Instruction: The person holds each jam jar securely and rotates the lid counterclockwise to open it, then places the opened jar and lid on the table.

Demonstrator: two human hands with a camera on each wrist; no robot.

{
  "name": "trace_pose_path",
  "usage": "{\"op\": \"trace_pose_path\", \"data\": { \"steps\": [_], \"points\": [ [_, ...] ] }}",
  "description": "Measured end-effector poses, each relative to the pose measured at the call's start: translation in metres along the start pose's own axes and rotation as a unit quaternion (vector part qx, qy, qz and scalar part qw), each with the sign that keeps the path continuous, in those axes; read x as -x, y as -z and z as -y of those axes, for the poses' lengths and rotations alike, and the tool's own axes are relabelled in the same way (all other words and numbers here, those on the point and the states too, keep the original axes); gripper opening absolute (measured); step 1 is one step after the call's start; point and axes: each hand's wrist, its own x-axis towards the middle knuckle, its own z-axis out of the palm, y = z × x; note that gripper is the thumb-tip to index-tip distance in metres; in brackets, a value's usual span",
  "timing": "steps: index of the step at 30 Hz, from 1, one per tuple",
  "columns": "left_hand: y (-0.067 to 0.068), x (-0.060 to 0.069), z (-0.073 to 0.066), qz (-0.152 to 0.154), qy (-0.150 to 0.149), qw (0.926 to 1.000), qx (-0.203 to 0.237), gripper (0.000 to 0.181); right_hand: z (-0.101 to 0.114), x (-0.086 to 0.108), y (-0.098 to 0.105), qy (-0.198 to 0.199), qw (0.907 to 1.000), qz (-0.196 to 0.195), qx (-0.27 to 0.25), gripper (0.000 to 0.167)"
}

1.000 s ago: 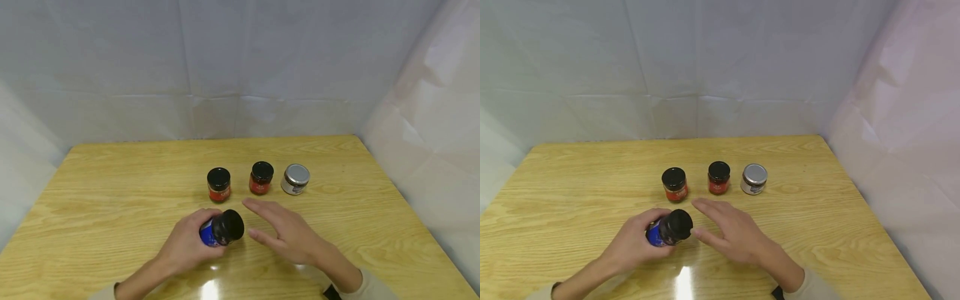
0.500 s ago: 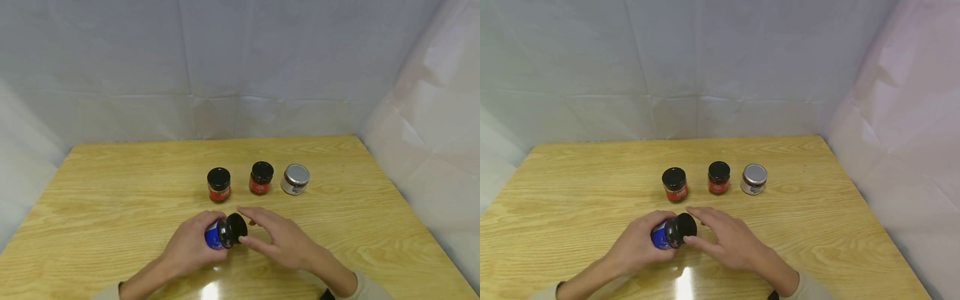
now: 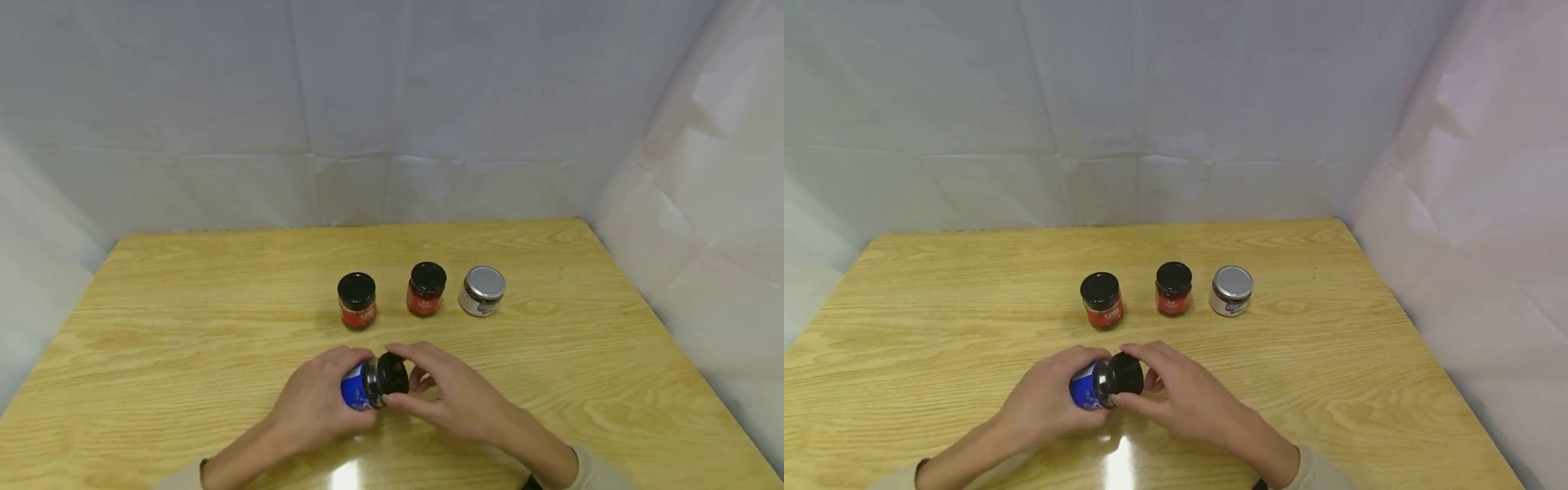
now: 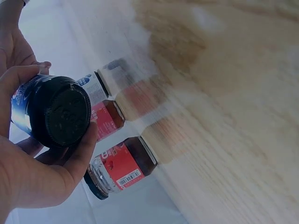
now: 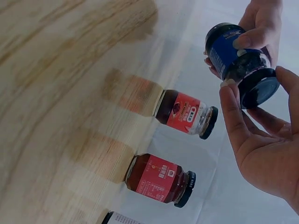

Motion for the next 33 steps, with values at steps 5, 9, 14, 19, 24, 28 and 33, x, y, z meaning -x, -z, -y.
{"op": "trace_pose_path", "data": {
  "steps": [5, 9, 14, 19, 24, 28, 33],
  "points": [
    [-0.001, 0.002, -0.001, 0.013, 0.004, 0.9999, -0.004, 0.060, -0.001, 0.000, 0.001, 0.009, 0.9995, 0.003, -0.028, 0.059],
    [-0.001, 0.002, -0.002, 0.021, 0.002, 0.9998, 0.000, 0.059, -0.003, 0.001, 0.003, 0.027, 0.9989, 0.004, -0.038, 0.059],
    [-0.001, 0.001, -0.002, 0.032, -0.009, 0.9992, 0.020, 0.057, -0.006, 0.001, 0.006, 0.075, 0.9968, 0.005, -0.026, 0.054],
    [-0.001, 0.002, -0.002, 0.040, -0.010, 0.9986, 0.033, 0.055, -0.008, 0.001, 0.009, 0.095, 0.9952, 0.020, -0.015, 0.054],
    [-0.002, 0.002, -0.003, 0.034, -0.010, 0.9992, 0.015, 0.059, -0.006, 0.005, 0.011, 0.033, 0.9988, 0.037, 0.002, 0.066],
    [-0.001, 0.001, -0.004, 0.033, -0.007, 0.9994, -0.002, 0.061, -0.002, 0.008, 0.010, -0.033, 0.9986, 0.039, -0.012, 0.069],
    [-0.002, 0.001, -0.006, 0.034, -0.004, 0.9992, -0.018, 0.063, 0.006, 0.007, 0.007, -0.067, 0.9967, 0.032, -0.030, 0.067]
  ]
}}
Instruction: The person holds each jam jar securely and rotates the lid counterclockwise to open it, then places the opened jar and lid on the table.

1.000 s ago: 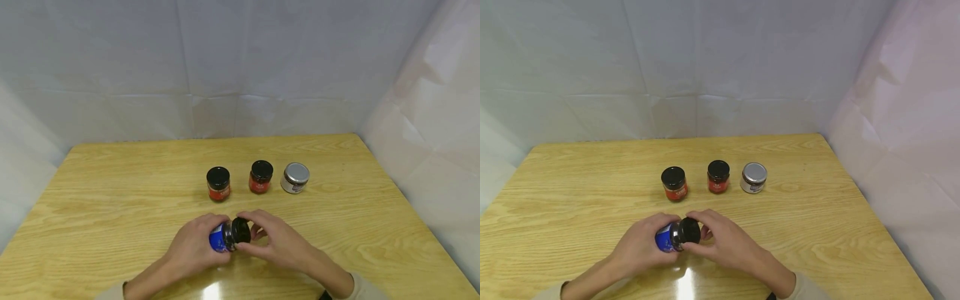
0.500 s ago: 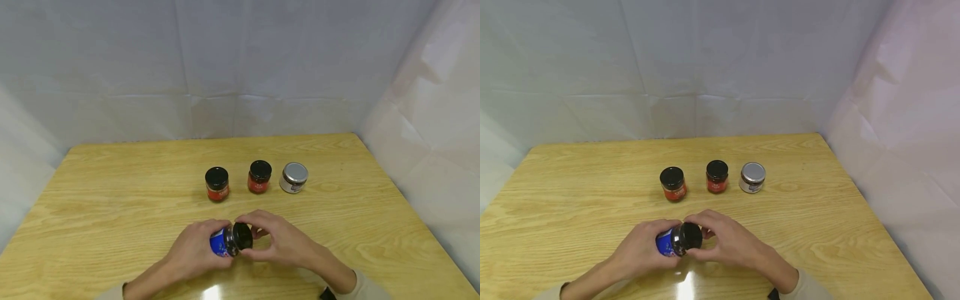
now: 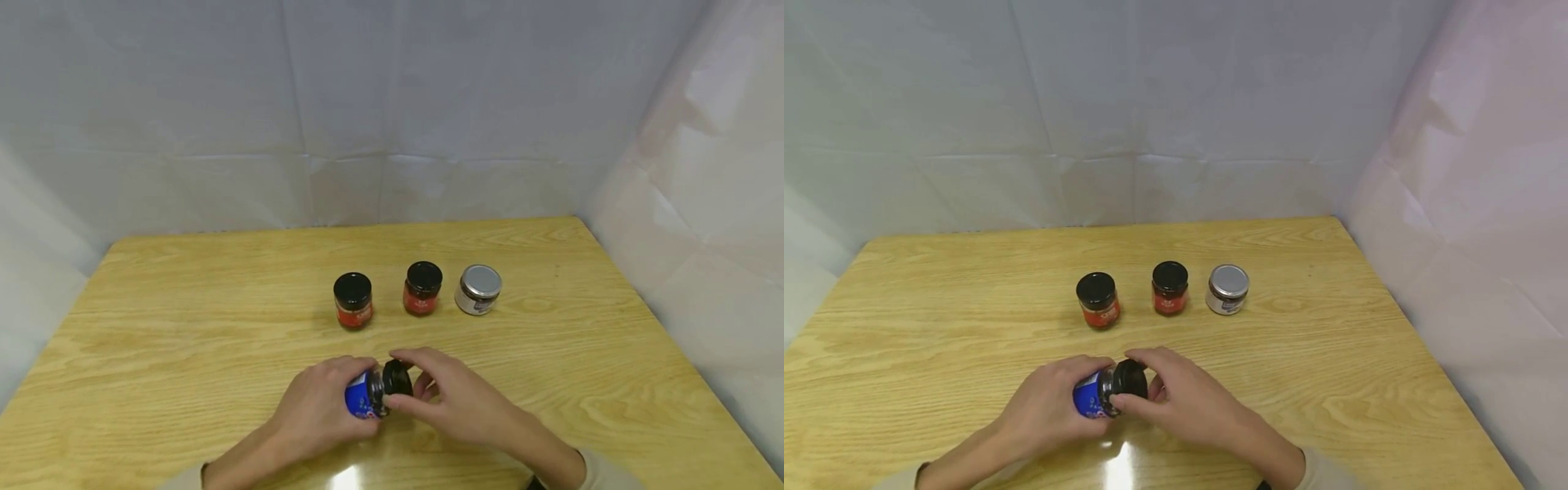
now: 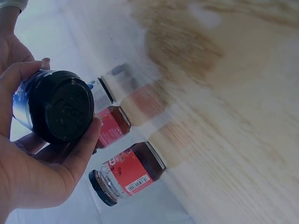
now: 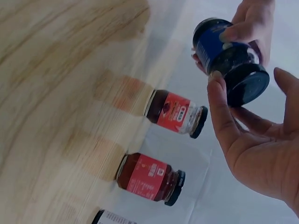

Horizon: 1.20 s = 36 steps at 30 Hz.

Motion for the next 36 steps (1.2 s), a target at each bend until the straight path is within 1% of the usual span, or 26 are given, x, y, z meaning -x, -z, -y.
{"op": "trace_pose_path", "data": {
  "steps": [3, 7, 14, 21, 24, 28, 30, 33, 36],
  "points": [
    [0.000, 0.000, 0.000, 0.002, -0.002, 1.0000, -0.003, 0.063, 0.002, 0.000, -0.002, 0.004, 1.0000, -0.007, 0.003, 0.066],
    [-0.001, 0.001, 0.000, 0.004, -0.006, 1.0000, -0.001, 0.062, 0.000, 0.000, -0.003, 0.027, 0.9996, -0.010, 0.005, 0.063],
    [-0.001, 0.002, 0.002, 0.004, -0.015, 0.9999, 0.004, 0.061, -0.006, 0.000, 0.000, 0.068, 0.9976, 0.012, 0.006, 0.057],
    [-0.001, 0.003, 0.002, 0.015, -0.014, 0.9998, 0.007, 0.060, -0.009, -0.001, 0.003, 0.096, 0.9950, 0.028, 0.009, 0.055],
    [-0.001, 0.003, 0.002, 0.020, -0.009, 0.9997, 0.005, 0.061, -0.009, 0.000, 0.003, 0.079, 0.9964, 0.026, 0.018, 0.062],
    [0.000, 0.003, 0.000, 0.016, -0.006, 0.9998, -0.009, 0.064, -0.006, 0.000, 0.002, 0.023, 0.9995, 0.018, 0.015, 0.073],
    [0.000, 0.002, -0.001, 0.012, -0.009, 0.9997, -0.018, 0.064, -0.004, -0.001, 0.001, 0.003, 0.9999, 0.014, 0.007, 0.073],
    [0.000, 0.002, -0.001, 0.011, -0.013, 0.9995, -0.027, 0.062, -0.002, -0.002, -0.001, -0.001, 1.0000, 0.010, 0.002, 0.068],
    [0.000, 0.003, -0.002, 0.012, -0.012, 0.9994, -0.029, 0.061, -0.002, -0.001, -0.001, 0.014, 0.9999, 0.010, 0.001, 0.064]
  ]
}}
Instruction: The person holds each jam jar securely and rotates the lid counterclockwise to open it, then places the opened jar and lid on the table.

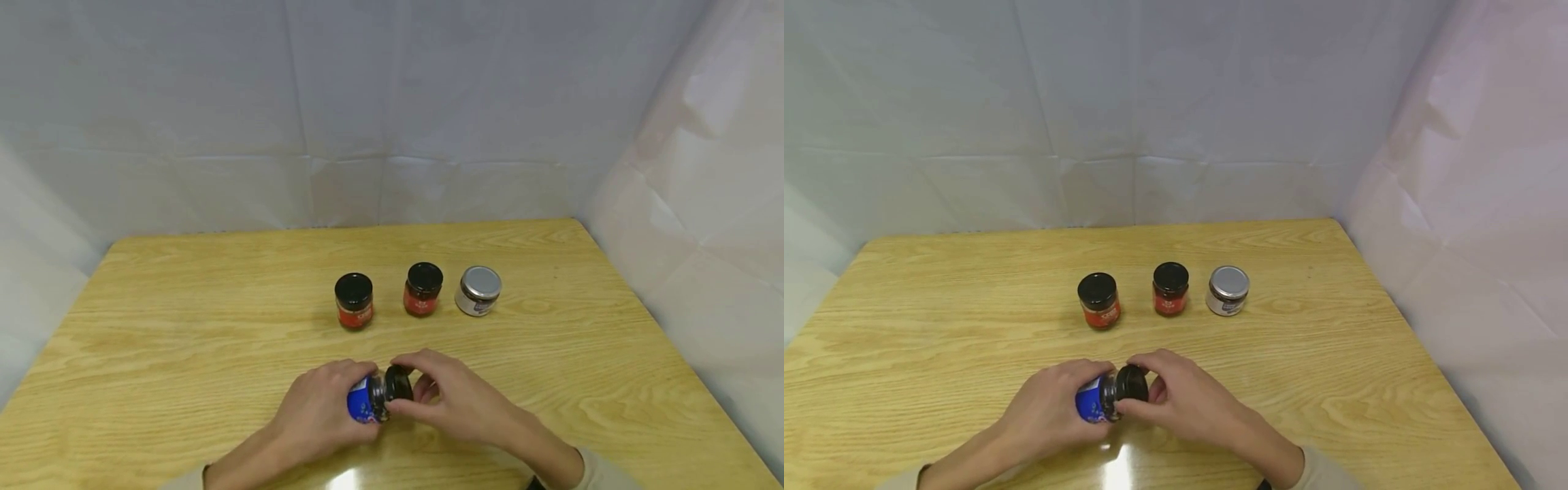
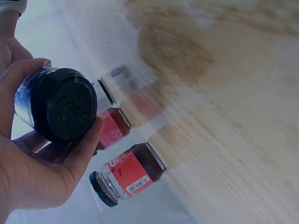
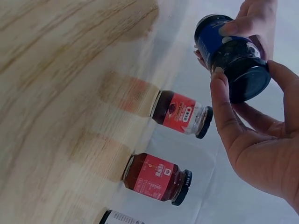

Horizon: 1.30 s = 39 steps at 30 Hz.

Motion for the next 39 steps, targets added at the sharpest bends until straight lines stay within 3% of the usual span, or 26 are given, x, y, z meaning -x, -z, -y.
{"op": "trace_pose_path", "data": {
  "steps": [11, 15, 18, 23, 27, 33, 39],
  "points": [
    [-0.0015, 0.0021, 0.0029, 0.006, 0.000, 0.9998, 0.020, 0.062, -0.0074, 0.0002, 0.0034, 0.085, 0.9960, 0.018, 0.021, 0.052],
    [-0.0031, 0.0030, 0.0037, 0.002, -0.003, 0.9998, 0.018, 0.063, -0.0094, 0.0001, 0.0024, 0.105, 0.9938, 0.020, 0.028, 0.055],
    [-0.0037, 0.0031, 0.0036, -0.003, -0.001, 0.9999, 0.010, 0.064, -0.0094, 0.0014, 0.0015, 0.081, 0.9963, 0.016, 0.025, 0.064],
    [-0.0036, 0.0027, 0.0033, -0.008, 0.003, 1.0000, 0.000, 0.063, -0.0073, 0.0020, 0.0005, 0.006, 0.9999, 0.013, 0.002, 0.065],
    [-0.0035, 0.0025, 0.0029, -0.006, 0.003, 1.0000, -0.001, 0.063, -0.0045, 0.0001, -0.0015, -0.018, 0.9996, 0.018, -0.014, 0.065],
    [-0.0034, 0.0023, 0.0024, 0.005, 0.002, 1.0000, 0.001, 0.061, -0.0034, 0.0000, -0.0026, -0.015, 0.9992, 0.019, -0.031, 0.062],
    [-0.0040, 0.0028, 0.0020, 0.003, -0.002, 1.0000, 0.000, 0.061, -0.0068, 0.0006, -0.0002, 0.026, 0.9992, 0.025, -0.015, 0.059]
  ]
}}
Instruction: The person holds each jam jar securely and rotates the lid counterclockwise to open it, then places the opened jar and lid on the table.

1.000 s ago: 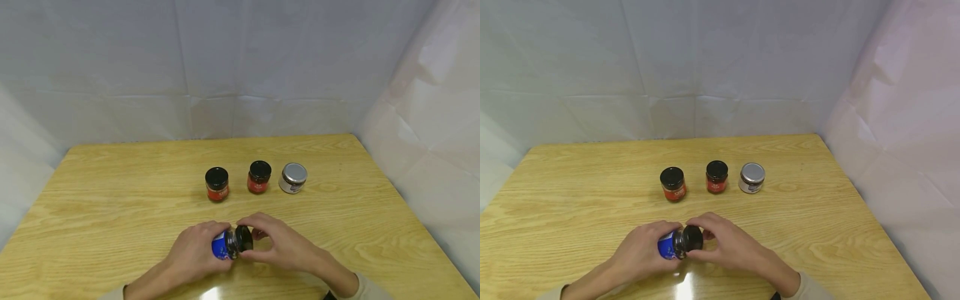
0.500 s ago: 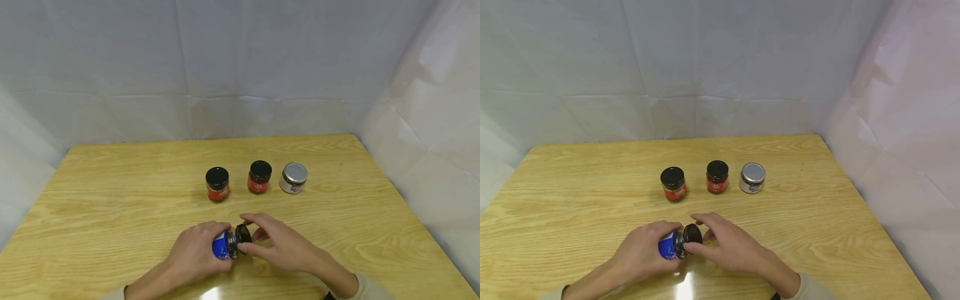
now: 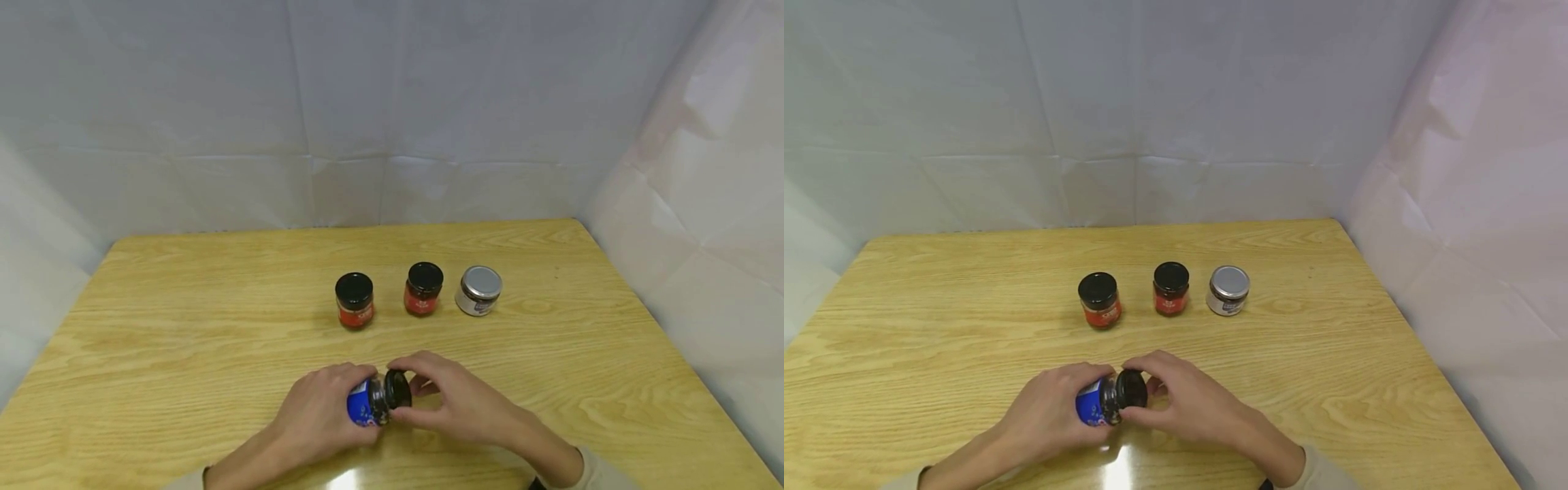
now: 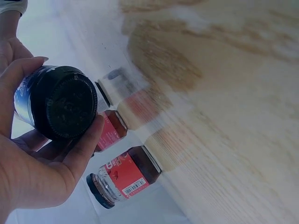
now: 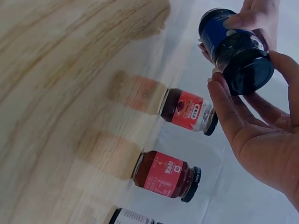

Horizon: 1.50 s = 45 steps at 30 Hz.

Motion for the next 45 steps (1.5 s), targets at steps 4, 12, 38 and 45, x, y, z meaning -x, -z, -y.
{"op": "trace_pose_path", "data": {
  "steps": [4, 12, 38, 45],
  "points": [
    [-0.0005, 0.0008, 0.0007, -0.007, -0.006, 1.0000, -0.002, 0.060, -0.0028, -0.0005, 0.0016, 0.030, 0.9995, 0.009, -0.002, 0.056],
    [-0.0018, 0.0025, 0.0020, -0.013, -0.006, 0.9999, -0.009, 0.061, -0.0042, -0.0003, 0.0018, 0.024, 0.9996, 0.013, 0.003, 0.063],
    [-0.0026, 0.0052, 0.0044, -0.005, -0.007, 0.9999, -0.008, 0.057, -0.0035, -0.0029, -0.0042, 0.009, 0.9999, 0.004, -0.001, 0.059],
    [-0.0019, 0.0051, 0.0060, -0.009, -0.013, 0.9999, 0.002, 0.055, -0.0055, -0.0034, -0.0020, 0.045, 0.9989, 0.011, 0.006, 0.054]
  ]
}}
